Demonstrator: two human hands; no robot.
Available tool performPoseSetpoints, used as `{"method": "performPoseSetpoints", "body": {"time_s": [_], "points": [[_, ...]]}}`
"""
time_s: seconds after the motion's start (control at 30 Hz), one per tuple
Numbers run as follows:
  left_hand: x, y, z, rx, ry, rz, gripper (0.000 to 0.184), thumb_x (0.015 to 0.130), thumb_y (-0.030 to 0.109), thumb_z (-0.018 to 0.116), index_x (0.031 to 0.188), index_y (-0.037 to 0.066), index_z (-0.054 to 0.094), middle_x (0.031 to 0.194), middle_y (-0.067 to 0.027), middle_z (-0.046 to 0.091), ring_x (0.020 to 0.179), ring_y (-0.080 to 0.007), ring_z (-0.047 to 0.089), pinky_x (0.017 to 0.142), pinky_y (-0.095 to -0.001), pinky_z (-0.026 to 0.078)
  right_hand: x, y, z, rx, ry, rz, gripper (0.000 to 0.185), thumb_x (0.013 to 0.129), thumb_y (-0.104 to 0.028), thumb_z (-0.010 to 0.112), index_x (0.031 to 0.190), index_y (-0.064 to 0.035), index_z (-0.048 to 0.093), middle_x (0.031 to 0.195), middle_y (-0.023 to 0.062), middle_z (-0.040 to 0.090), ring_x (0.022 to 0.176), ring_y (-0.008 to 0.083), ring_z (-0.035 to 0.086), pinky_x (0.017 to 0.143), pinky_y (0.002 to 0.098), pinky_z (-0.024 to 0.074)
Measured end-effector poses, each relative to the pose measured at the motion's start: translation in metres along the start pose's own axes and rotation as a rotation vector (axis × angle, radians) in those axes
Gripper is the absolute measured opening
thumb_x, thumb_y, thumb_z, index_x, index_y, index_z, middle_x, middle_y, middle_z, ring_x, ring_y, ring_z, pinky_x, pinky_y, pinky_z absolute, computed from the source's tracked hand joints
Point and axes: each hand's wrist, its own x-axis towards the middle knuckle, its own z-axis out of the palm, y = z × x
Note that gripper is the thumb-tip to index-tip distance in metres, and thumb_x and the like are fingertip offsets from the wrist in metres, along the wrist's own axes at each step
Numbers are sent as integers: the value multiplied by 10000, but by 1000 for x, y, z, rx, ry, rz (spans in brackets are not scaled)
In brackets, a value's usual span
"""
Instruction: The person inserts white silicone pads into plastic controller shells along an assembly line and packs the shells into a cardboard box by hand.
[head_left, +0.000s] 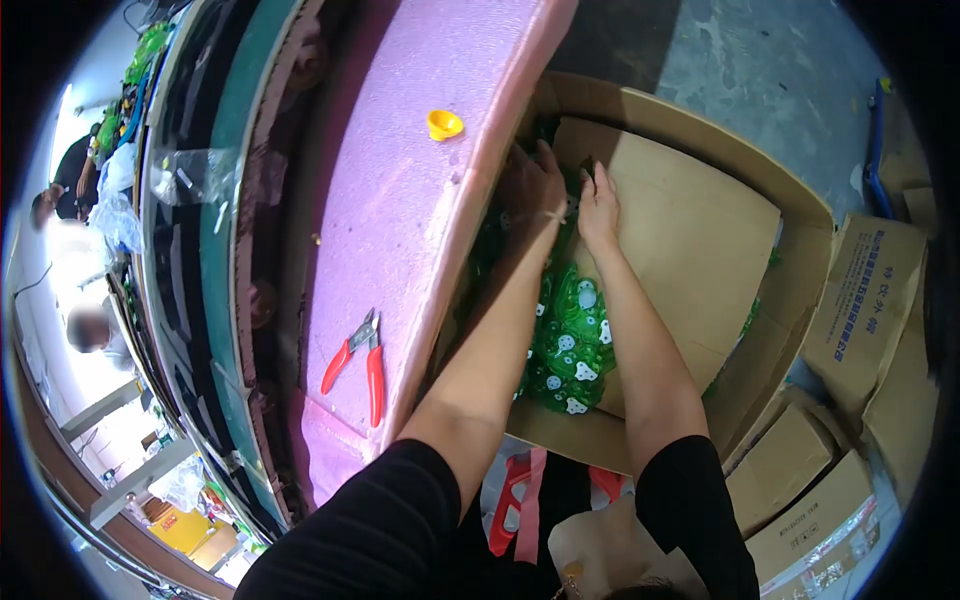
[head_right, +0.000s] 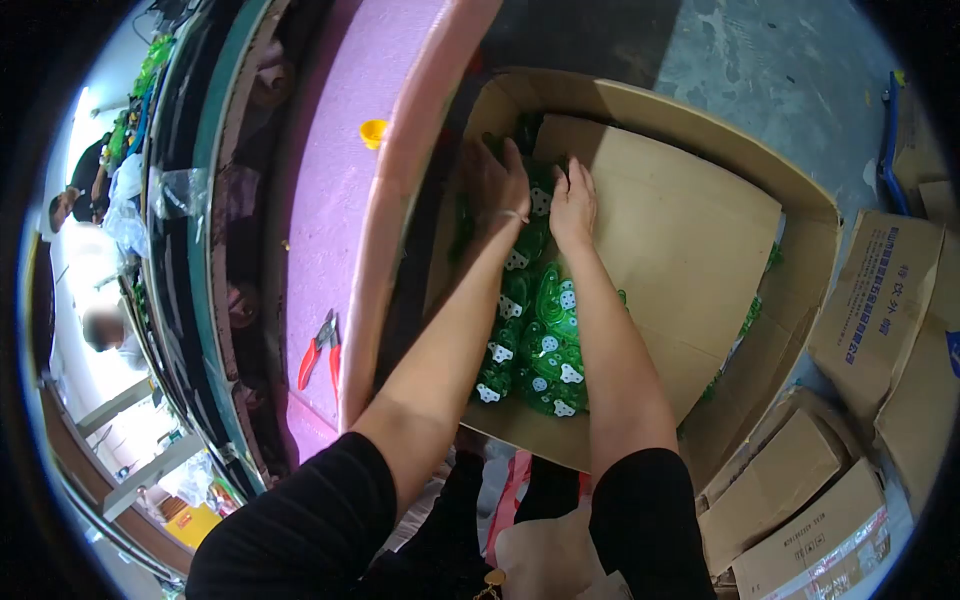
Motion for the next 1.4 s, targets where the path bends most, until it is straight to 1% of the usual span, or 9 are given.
{"method": "performPoseSetpoints", "body": {"time_s": [0.17,0.23,0.43,0.6,0.63,0.7,0.87,1.2,1.4], "points": [[-97,42,-84,-387,-131,187,492,857,214,498,1242,-56,354,1241,-273,368,1173,-398,360,988,-422,304,-7,-5,-23,-41,-91,-1,479,895,-319,449,1246,7,420,1265,232,426,1161,374,417,974,379,334],[-154,42,-125,-393,-188,447,453,834,129,534,1224,-37,374,1190,-252,406,1149,-395,380,954,-409,348,-26,2,-41,110,-104,132,472,899,-319,444,1238,9,431,1203,226,469,1095,348,465,935,369,360],[-268,9,-300,-677,-900,155,240,857,76,510,1091,28,527,1060,-134,542,964,-283,558,895,-370,413,-158,-57,-153,49,-279,316,348,913,-295,438,1021,23,530,839,109,554,773,171,509,713,291,413],[-323,-62,-422,-763,-1046,-70,183,878,63,491,1034,-5,556,874,-95,608,869,-159,599,801,-274,473,-309,-104,-188,-41,-576,252,291,910,-259,448,832,6,536,660,63,507,606,142,465,572,297,397],[-344,-82,-435,-904,-1011,-298,188,884,97,463,1011,10,571,847,-104,628,801,-172,616,741,-278,488,-334,-146,-189,-121,-708,200,271,904,-244,459,850,7,545,690,75,536,631,152,500,594,296,414],[-366,-113,-469,-977,-973,-401,193,885,58,446,1023,6,570,879,-88,619,841,-138,601,763,-258,486,-374,-198,-182,-155,-939,95,234,883,-206,499,949,7,571,803,114,610,731,187,590,676,302,459],[-404,-165,-568,-1035,-613,-461,209,869,45,413,1008,16,566,860,-88,631,755,-143,617,721,-268,500,-446,-341,-105,-162,-1443,-186,272,859,-198,553,1032,11,568,835,123,616,763,164,590,695,286,469],[-531,-320,-681,-1045,-77,-527,246,889,198,461,1065,53,555,841,-69,618,783,-142,580,732,-295,453,-633,-465,70,-310,-1860,-331,204,849,-126,566,988,22,587,859,96,622,758,126,584,672,260,465],[-591,-367,-704,-1207,173,-656,242,877,207,481,1025,39,572,894,-65,628,836,-148,584,774,-291,449,-745,-507,147,-299,-2022,-786,203,829,-115,587,975,26,584,773,99,593,683,107,560,631,236,450]]}}
